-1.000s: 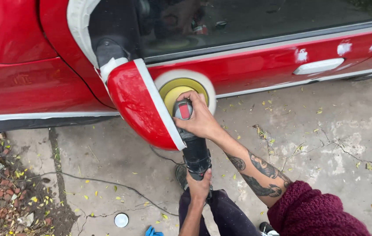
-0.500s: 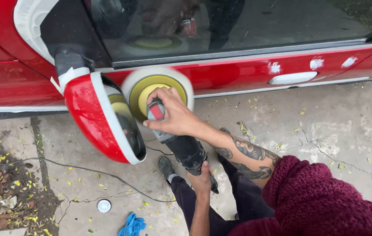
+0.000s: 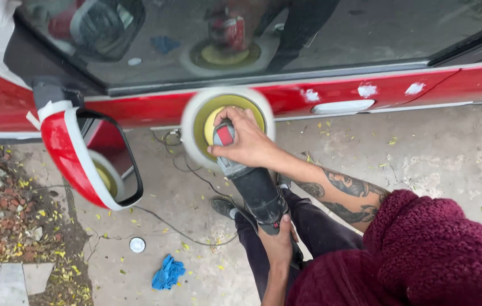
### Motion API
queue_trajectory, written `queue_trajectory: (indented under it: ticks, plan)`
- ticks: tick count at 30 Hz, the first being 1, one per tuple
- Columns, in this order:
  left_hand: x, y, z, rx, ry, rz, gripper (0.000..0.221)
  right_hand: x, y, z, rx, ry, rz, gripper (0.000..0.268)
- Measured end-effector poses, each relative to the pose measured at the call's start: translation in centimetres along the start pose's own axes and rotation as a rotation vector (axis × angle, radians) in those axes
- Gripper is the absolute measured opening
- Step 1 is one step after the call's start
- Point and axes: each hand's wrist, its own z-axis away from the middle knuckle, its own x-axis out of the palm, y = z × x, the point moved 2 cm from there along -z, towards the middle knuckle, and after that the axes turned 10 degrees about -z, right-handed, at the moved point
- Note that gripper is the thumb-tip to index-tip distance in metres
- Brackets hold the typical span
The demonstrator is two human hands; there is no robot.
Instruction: Using a rotary power polisher to buff the side panels of a red car.
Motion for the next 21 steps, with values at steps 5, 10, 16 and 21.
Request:
queue_trajectory:
  ticks: [5, 10, 16, 21]
  plan:
    - [1.8, -2.7, 2.3, -0.032, -0.044, -0.09, 0.024, -3.8, 1.2, 3.0, 0.05, -0.02, -0.019, 0.054]
    - [4.9, -0.4, 3.7, -0.176, -0.09, -0.081, 0.033, -7.6, 2.8, 4.8, 0.052, 0.064, 0.046, 0.054]
    - [4.9, 0.0, 4.4, -0.142, -0.2, -0.05, 0.045, -10.1, 3.9, 7.0, 0.18, 0.181, 0.013, 0.053]
    - [2.9, 1.6, 2.9, -0.141, -0.133, -0.078, 0.05, -7.6, 3.2, 4.9, 0.134, 0.173, 0.034, 0.047]
